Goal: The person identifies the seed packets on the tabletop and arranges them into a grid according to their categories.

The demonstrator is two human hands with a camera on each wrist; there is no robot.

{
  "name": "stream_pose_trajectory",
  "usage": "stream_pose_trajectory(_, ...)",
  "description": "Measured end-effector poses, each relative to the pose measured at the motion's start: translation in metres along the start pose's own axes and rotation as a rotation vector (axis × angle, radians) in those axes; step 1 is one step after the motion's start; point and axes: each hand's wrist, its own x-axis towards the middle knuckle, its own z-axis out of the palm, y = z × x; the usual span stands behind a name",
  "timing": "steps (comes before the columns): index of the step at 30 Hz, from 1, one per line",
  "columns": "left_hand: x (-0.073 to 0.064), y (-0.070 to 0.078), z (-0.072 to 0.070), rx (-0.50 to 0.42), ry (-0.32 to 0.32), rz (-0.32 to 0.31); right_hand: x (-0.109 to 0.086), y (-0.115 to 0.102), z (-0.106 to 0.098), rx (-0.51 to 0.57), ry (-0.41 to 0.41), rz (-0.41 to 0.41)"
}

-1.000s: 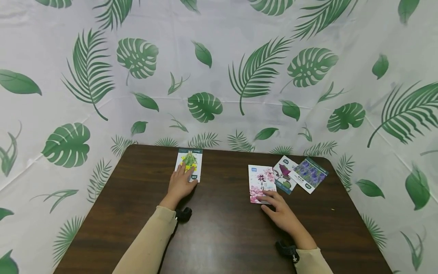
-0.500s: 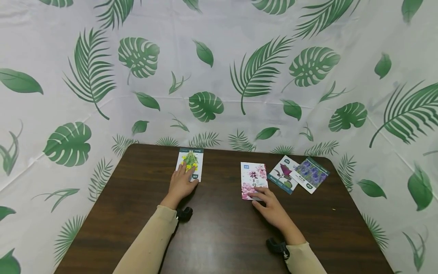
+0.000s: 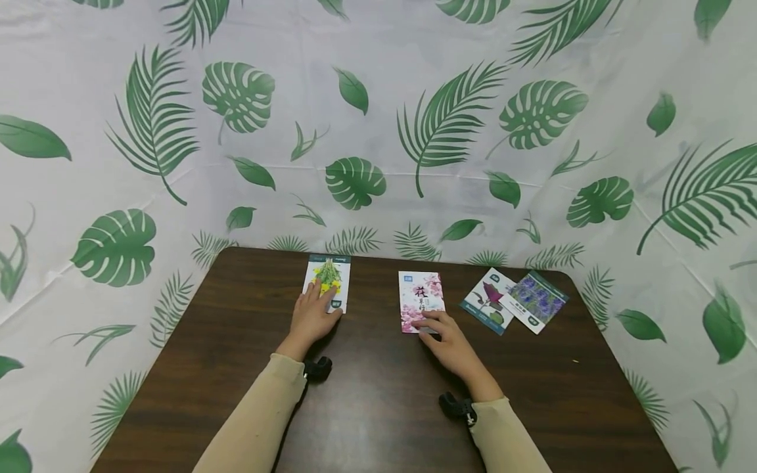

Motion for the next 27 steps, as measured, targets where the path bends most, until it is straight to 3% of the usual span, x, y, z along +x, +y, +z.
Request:
stream_pose_trajectory(16, 0.000, -0.001, -0.001, 0.004, -0.012, -0.019, 0.036, -0.014, 0.024, 0.049, 0.031, 0.043)
stream_pose_trajectory(27, 0.001, 0.000, -0.001, -0.009, -0.020, -0.014, 0.041, -0.018, 0.028, 0.053, 0.013, -0.030)
